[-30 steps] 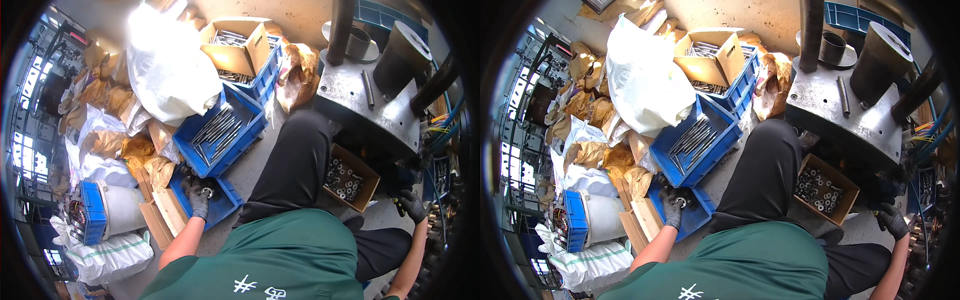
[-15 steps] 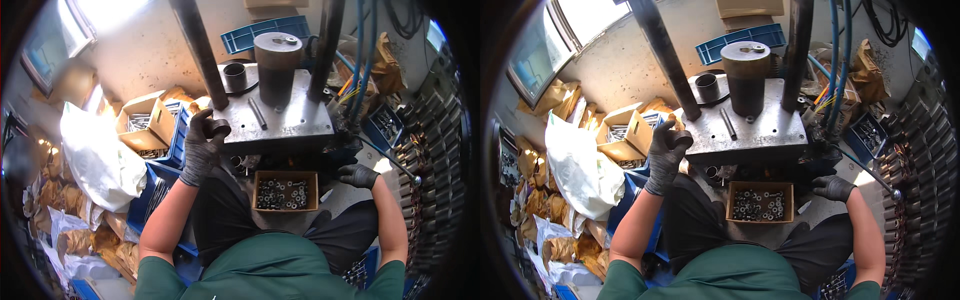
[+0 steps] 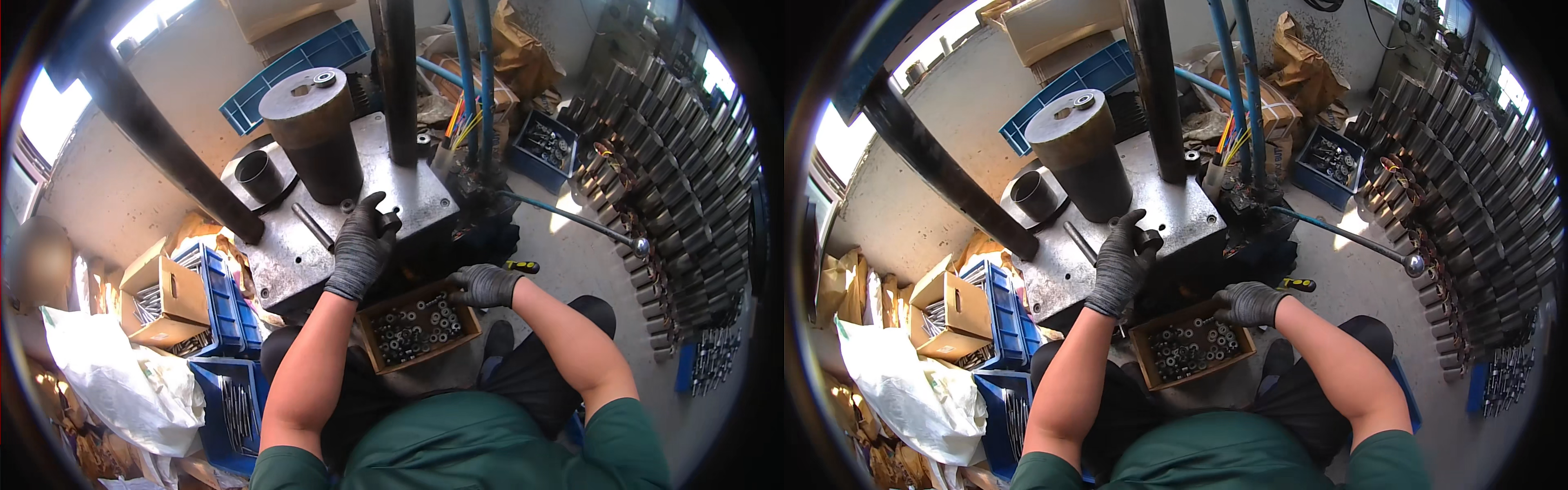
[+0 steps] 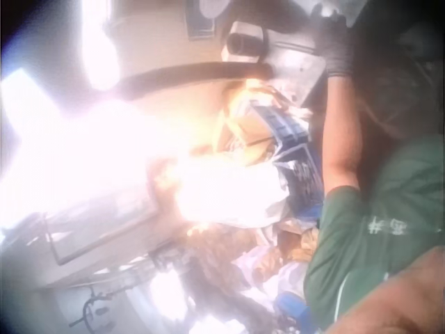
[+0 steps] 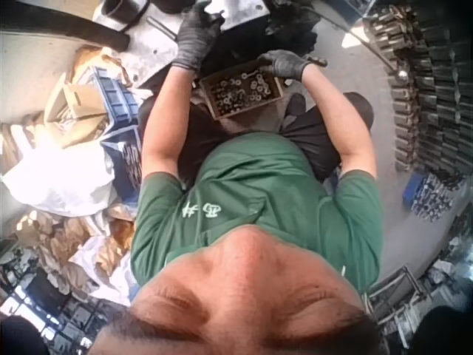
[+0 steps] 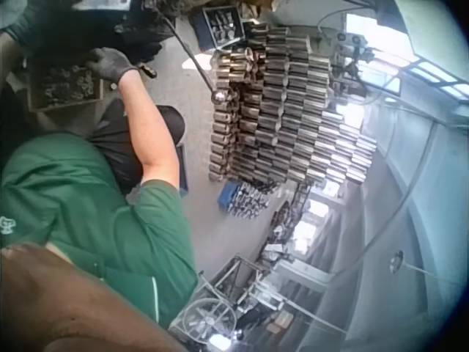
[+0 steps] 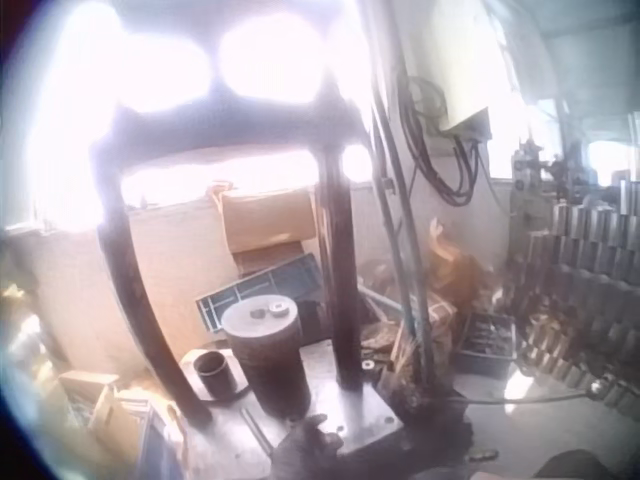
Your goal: Operating a manual press machine to assemble metal parts.
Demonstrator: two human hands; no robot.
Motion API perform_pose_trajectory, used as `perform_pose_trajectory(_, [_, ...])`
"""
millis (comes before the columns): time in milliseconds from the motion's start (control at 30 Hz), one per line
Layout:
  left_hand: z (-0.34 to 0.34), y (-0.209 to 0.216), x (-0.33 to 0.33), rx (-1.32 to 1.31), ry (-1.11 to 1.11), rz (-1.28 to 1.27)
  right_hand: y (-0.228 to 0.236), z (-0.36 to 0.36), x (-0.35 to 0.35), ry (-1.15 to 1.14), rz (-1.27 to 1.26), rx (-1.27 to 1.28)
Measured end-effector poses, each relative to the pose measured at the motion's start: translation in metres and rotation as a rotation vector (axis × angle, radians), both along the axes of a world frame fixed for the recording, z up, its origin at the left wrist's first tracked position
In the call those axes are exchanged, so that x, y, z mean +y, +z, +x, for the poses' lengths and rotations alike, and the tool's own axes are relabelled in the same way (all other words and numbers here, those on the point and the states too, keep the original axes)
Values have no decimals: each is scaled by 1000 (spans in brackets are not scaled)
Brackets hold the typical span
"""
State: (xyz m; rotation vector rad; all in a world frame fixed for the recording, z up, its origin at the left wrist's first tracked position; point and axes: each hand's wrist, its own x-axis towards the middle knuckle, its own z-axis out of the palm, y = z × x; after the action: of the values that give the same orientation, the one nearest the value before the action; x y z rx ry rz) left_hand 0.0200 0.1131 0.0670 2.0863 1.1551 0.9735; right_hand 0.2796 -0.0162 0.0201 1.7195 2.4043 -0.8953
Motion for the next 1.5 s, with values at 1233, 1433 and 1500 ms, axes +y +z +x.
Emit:
perform_pose_trajectory(1233, [-7,-25,6,171,159,48,-60,74,54,-1237,-108,1036])
perform_pose_trajectory(1433, [-2,-37,4,47,183,118,14,63,24,-1057,312,944])
perform_pose_trajectory(1500, [-4,-43,5,10,172,135,31,62,16,-1053,251,1061])
